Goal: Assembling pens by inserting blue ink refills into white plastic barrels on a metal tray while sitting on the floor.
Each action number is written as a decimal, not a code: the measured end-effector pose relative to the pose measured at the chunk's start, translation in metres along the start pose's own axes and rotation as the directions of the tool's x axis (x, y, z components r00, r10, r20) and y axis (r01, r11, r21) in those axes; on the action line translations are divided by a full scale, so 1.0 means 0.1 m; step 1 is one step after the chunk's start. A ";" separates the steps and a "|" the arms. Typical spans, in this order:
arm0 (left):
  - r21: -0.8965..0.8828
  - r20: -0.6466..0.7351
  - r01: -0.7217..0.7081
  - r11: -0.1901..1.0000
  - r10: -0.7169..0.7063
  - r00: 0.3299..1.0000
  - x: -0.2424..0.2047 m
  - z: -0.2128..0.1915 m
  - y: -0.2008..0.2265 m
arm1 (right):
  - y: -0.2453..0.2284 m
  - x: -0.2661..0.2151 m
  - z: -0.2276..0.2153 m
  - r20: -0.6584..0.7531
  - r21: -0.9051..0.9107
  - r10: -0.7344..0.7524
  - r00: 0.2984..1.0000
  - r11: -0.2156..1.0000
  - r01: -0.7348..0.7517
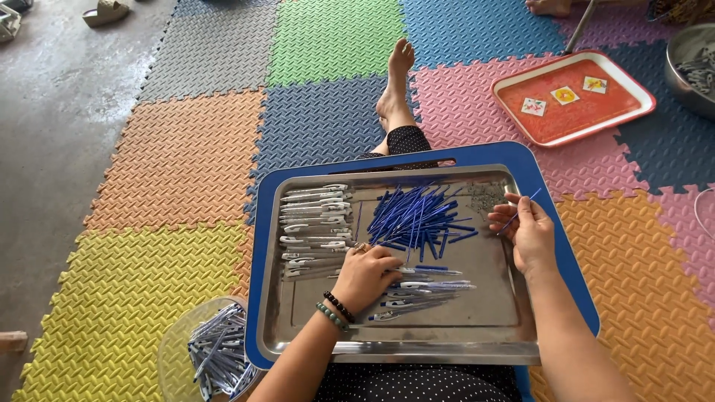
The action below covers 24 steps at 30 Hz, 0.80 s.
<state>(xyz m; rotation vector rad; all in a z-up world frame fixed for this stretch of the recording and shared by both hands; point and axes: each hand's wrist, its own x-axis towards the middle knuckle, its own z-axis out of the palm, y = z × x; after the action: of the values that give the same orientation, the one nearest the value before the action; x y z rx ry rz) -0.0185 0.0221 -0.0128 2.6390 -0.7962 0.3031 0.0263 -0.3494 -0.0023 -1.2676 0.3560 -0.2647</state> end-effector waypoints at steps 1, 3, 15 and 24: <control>0.003 -0.001 0.001 1.000 -0.001 1.000 -0.01 -0.03 0.00 | 0.04 0.02 -0.03 0.002 0.002 -0.001 1.000 1.000 0.001; -0.078 0.050 0.007 0.997 -0.004 0.999 -0.03 -0.09 0.01 | 0.11 0.06 -0.10 -0.019 -0.030 -0.001 1.000 1.000 0.001; -0.485 -0.077 -0.065 0.872 0.032 0.997 0.11 -0.41 0.18 | 0.04 -0.04 0.00 -0.054 0.052 0.070 0.996 0.996 -0.067; -0.973 0.158 0.197 0.118 -0.280 0.947 0.43 -0.40 0.27 | 0.06 -0.22 0.45 0.156 0.008 0.321 0.934 0.945 -0.327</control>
<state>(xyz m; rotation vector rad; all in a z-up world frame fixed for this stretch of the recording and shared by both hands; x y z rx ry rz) -0.0024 -0.0034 0.0442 1.3522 -0.2715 -0.2193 0.0242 -0.2991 0.0059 -1.1663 0.4205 0.1079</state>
